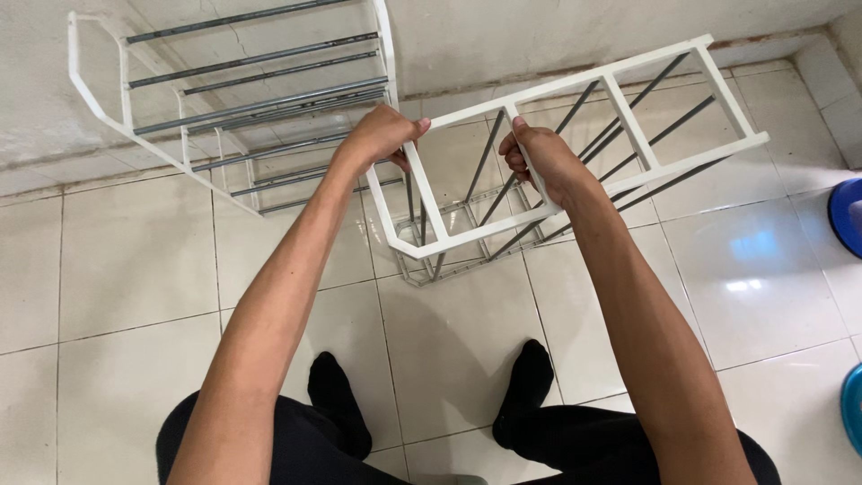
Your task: The person assembles a white plastic and metal rack by inserting metal rods into the frame and securing them with small white plastic clips. The person works on the floor, connecting the frame sections and ensuring the rods are properly seated.
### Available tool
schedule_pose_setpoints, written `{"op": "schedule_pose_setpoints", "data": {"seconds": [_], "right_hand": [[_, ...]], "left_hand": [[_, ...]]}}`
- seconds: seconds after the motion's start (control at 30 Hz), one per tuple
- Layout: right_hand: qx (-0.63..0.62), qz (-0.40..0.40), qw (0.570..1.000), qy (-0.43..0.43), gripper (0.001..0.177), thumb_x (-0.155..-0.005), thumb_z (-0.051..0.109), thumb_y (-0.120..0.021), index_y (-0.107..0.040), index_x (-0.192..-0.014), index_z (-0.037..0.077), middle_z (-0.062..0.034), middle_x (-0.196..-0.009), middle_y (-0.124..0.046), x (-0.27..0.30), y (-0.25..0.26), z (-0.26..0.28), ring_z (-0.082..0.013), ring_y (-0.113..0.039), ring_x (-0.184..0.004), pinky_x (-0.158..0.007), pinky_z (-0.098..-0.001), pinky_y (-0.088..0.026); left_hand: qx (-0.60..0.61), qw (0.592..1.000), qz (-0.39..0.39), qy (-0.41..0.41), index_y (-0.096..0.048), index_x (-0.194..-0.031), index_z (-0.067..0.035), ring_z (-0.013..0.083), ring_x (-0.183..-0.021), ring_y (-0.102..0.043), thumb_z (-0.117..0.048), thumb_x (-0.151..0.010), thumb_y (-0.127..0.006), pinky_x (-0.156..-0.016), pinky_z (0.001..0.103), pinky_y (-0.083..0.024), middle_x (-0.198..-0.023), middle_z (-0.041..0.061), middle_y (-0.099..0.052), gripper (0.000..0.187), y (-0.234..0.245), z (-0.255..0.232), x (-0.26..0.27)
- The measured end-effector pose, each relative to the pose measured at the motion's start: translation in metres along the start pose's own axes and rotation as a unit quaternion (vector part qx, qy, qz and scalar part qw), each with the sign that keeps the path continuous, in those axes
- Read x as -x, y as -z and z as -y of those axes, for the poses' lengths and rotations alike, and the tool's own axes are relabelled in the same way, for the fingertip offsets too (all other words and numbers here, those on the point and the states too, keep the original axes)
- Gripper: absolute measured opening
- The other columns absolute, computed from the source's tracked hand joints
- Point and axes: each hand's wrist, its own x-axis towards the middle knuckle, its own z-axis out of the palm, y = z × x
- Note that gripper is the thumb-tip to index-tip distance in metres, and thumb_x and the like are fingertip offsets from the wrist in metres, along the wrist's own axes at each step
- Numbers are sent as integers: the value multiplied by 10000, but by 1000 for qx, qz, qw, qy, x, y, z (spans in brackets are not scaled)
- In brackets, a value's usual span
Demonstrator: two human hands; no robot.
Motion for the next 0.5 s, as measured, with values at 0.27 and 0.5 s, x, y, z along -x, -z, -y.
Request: {"op": "schedule_pose_setpoints", "data": {"seconds": [0.27,0.5], "right_hand": [[9,2,1000,20,522,-1114,375,-222,-576,-893,60,23,-624,-375,-3,-6,-2,-133,-324,-577,-560,-324,-360],[-3,-12,999,33,531,-1111,367,-210,-580,-872,70,31,-610,-375,-9,-18,-11,-130,-301,-542,-527,-327,-339]], "left_hand": [[-168,974,-95,-117,-766,-740,13,276,-631,-719,-479,-953,-664,-654,414,-566,-651,156,-711,546,-2,0,17],[-273,951,-106,-99,-764,-793,-33,391,-753,-695,-450,-1035,-532,-721,522,-519,-711,190,-701,535,0,-11,47]]}}
